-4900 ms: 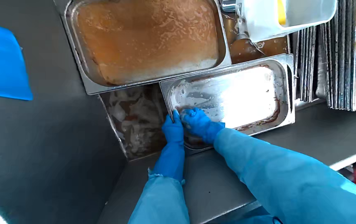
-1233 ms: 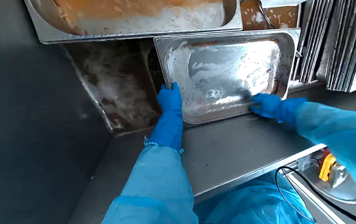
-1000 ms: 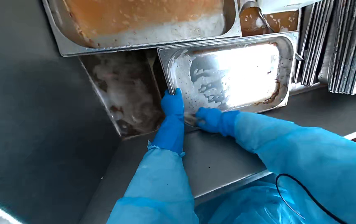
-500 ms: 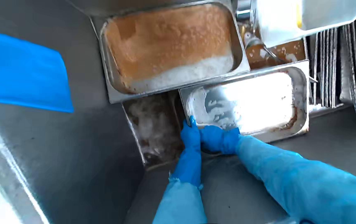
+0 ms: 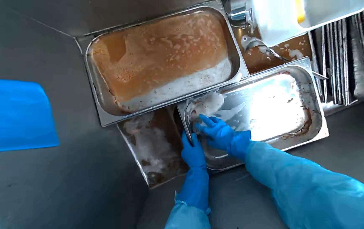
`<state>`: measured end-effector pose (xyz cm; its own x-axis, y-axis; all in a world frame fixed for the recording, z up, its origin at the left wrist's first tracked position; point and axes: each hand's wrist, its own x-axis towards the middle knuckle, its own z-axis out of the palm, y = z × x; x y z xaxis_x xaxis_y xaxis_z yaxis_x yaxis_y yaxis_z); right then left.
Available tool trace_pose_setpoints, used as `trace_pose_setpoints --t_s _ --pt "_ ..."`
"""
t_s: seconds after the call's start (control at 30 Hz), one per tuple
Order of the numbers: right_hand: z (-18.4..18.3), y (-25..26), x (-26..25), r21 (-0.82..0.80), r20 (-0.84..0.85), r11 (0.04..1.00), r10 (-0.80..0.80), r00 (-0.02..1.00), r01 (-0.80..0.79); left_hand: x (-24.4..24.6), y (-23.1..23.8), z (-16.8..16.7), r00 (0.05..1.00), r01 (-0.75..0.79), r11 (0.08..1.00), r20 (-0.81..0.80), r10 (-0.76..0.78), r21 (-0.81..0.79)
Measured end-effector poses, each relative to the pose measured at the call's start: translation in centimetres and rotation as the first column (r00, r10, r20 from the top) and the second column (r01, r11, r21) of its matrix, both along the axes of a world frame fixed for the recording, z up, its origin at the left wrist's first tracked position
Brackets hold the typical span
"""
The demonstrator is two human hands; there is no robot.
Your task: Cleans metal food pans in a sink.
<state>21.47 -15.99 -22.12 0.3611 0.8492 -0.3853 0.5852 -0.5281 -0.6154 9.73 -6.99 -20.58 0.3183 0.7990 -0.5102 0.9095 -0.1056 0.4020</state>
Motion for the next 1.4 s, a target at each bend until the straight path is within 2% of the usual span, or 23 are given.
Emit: trace_pose_setpoints --t_s 0.07,0.13,0.23,0.33,0.5,0.57,0.67,0.73,0.8,0.87,0.93,1.0,1.03,1.07,1.13,1.23,1.33,1.4 --pt "1.5 -0.9 1.6 -0.076 0.036 0.992 0.104 0.994 -0.101 0.4 -0.1 1.4 0.998 0.017 1.0 -0.067 -0.018 -0.021" --pt "4.0 -1.1 3.1 -0.229 0.021 0.966 0.13 0.991 -0.122 0.8 0.2 3.7 0.982 0.055 0.996 -0.175 -0.067 -0.073" --pt "7.7 -3.1 4.9 -0.372 0.008 0.926 -0.061 0.998 0.059 1.4 1.2 8.2 0.923 0.123 0.961 -0.326 -0.202 -0.248" --pt "9.7 -6.5 7.4 -0.48 0.119 0.84 -0.222 0.968 0.252 0.6 0.7 10.3 0.87 0.122 0.909 -0.398 -0.291 -0.399" --pt "10.3 -13.8 11.0 -0.63 0.277 0.719 -0.146 0.95 0.294 -0.5 -0.5 9.3 0.821 0.129 0.855 -0.43 -0.377 -0.503" --pt "11.0 -15.0 12.6 -0.682 0.357 0.61 -0.203 0.912 0.403 0.1 -0.4 8.3 0.804 0.141 0.833 -0.429 -0.412 -0.535" --pt "11.1 -13.9 13.1 -0.698 0.475 0.403 -0.359 0.803 0.593 0.0 -0.2 7.1 0.78 0.162 0.812 -0.431 -0.454 -0.561" --pt "9.9 -12.0 11.6 -0.664 0.503 0.339 -0.457 0.734 0.666 0.0 -0.3 6.7 0.778 0.168 0.813 -0.431 -0.457 -0.558" --pt "8.4 -8.9 8.7 -0.676 0.415 0.406 -0.479 0.773 0.615 0.1 -0.2 6.4 0.777 0.17 0.818 -0.437 -0.454 -0.549" --pt "7.1 -4.2 4.5 -0.711 0.22 0.541 -0.436 0.873 0.449 -0.2 -0.3 6.0 0.768 0.166 0.818 -0.448 -0.457 -0.55" --pt "5.4 0.3 -0.1 -0.671 0.059 0.677 -0.358 0.932 0.302 -0.3 -0.6 6.0 0.76 0.173 0.804 -0.442 -0.476 -0.569" --pt "4.0 2.6 -1.3 -0.622 -0.012 0.753 -0.284 0.959 0.215 0.2 0.0 6.5 0.759 0.193 0.786 -0.418 -0.499 -0.588" --pt "3.6 2.2 -0.4 -0.611 -0.015 0.774 -0.222 0.975 0.166 0.5 0.4 7.0 0.77 0.182 0.783 -0.409 -0.49 -0.595" --pt "3.7 0.4 0.8 -0.607 0.006 0.784 -0.156 0.988 0.127 0.3 0.1 7.4 0.783 0.163 0.778 -0.4 -0.476 -0.607" --pt "5.2 -4.5 4.4 -0.671 0.074 0.73 -0.107 0.992 0.129 -0.3 -0.6 7.2 0.808 0.13 0.786 -0.394 -0.437 -0.605" --pt "8.0 -9.9 9.2 -0.747 0.265 0.574 -0.204 0.942 0.335 0.0 -0.5 6.6 0.809 0.111 0.775 -0.396 -0.434 -0.621" --pt "7.4 -8.5 8.8 -0.727 0.375 0.502 -0.281 0.883 0.468 0.0 -0.7 6.2 0.821 0.112 0.791 -0.393 -0.414 -0.601" --pt "5.9 -4.8 5.6 -0.707 0.284 0.566 -0.322 0.903 0.424 0.1 -1.0 6.3 0.825 0.1 0.811 -0.408 -0.392 -0.576"
